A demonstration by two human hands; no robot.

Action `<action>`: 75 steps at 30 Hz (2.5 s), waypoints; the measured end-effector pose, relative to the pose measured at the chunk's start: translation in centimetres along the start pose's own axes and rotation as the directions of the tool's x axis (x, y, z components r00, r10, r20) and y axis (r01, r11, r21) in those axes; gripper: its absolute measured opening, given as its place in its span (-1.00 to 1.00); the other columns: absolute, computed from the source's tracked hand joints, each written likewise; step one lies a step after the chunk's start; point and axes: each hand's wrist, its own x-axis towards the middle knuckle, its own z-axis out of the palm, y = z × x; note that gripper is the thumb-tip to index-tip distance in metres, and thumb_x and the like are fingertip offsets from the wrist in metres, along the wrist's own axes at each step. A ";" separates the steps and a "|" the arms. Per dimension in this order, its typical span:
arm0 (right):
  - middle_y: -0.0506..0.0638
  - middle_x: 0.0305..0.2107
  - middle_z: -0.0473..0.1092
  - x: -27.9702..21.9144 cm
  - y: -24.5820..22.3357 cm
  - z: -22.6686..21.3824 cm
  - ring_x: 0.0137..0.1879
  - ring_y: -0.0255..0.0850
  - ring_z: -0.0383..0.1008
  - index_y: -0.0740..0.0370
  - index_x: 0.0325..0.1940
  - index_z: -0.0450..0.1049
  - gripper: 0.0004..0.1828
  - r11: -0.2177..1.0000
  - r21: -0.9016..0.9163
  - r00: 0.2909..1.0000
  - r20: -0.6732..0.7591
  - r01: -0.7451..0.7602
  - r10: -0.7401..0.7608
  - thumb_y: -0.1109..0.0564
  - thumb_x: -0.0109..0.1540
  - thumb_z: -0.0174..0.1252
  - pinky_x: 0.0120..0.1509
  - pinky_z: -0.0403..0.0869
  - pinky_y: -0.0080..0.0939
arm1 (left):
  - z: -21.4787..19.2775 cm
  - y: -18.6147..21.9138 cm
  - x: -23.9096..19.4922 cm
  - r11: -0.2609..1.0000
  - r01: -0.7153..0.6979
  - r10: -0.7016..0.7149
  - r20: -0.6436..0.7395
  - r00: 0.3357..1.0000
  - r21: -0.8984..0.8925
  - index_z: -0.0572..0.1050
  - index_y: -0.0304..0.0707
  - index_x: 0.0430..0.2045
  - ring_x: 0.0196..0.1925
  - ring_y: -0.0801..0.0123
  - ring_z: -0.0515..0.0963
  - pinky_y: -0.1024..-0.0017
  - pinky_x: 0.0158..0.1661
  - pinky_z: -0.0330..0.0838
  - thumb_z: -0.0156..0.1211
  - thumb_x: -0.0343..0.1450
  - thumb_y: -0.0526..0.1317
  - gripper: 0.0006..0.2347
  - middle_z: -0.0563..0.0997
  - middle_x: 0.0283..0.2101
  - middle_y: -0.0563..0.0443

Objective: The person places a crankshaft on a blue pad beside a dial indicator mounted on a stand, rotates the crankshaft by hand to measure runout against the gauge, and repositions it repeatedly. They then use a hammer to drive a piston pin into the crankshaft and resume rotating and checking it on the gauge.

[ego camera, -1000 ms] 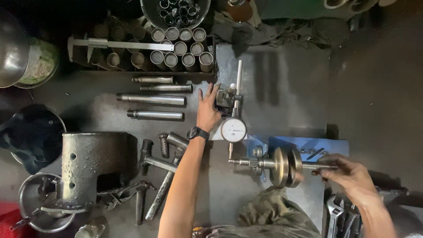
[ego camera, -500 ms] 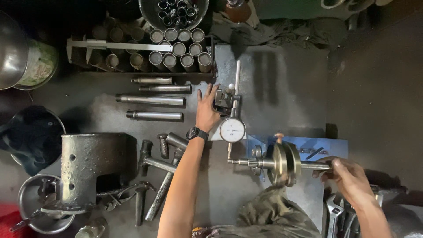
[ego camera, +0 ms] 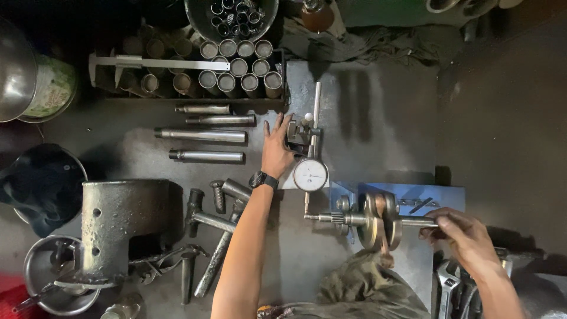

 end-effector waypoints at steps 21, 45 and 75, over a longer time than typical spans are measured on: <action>0.21 -0.32 0.57 0.4 1.8 -0.9 -0.13 -0.07 0.55 0.49 -0.07 0.56 -0.68 0.974 -0.227 0.991 -0.134 -0.022 -0.009 0.12 0.25 0.19 0.17 0.43 0.02 | 0.8 -1.5 -0.3 0.999 -0.041 0.041 0.006 0.999 0.003 0.29 -0.23 0.32 0.50 -0.05 0.23 -0.07 0.50 -0.20 0.19 0.16 -0.49 -0.29 0.37 0.35 -0.40; 0.12 -0.12 0.52 -0.7 0.4 0.9 -0.08 -0.12 0.51 0.47 0.10 0.50 -0.69 0.978 0.057 0.980 -0.045 0.199 -0.196 0.24 0.38 -0.04 -0.01 0.51 -0.07 | 3.6 12.9 -21.4 0.415 0.357 -0.538 0.091 0.838 -0.837 0.37 -0.50 0.16 0.03 0.41 0.52 0.47 0.02 0.43 0.11 0.41 -0.48 -0.62 0.55 0.03 -0.06; 0.16 -0.34 0.56 -0.8 0.5 0.2 -0.26 -0.13 0.55 0.43 -0.02 0.58 -0.69 0.987 -0.074 0.985 -0.083 0.145 -0.151 0.29 0.16 0.30 0.00 0.52 -0.13 | 0.4 19.0 -20.6 0.388 0.352 -0.294 0.248 0.923 -0.852 0.21 -0.50 0.33 0.45 0.25 0.27 0.30 0.41 0.10 0.31 0.42 -0.24 -0.41 0.31 0.34 -0.09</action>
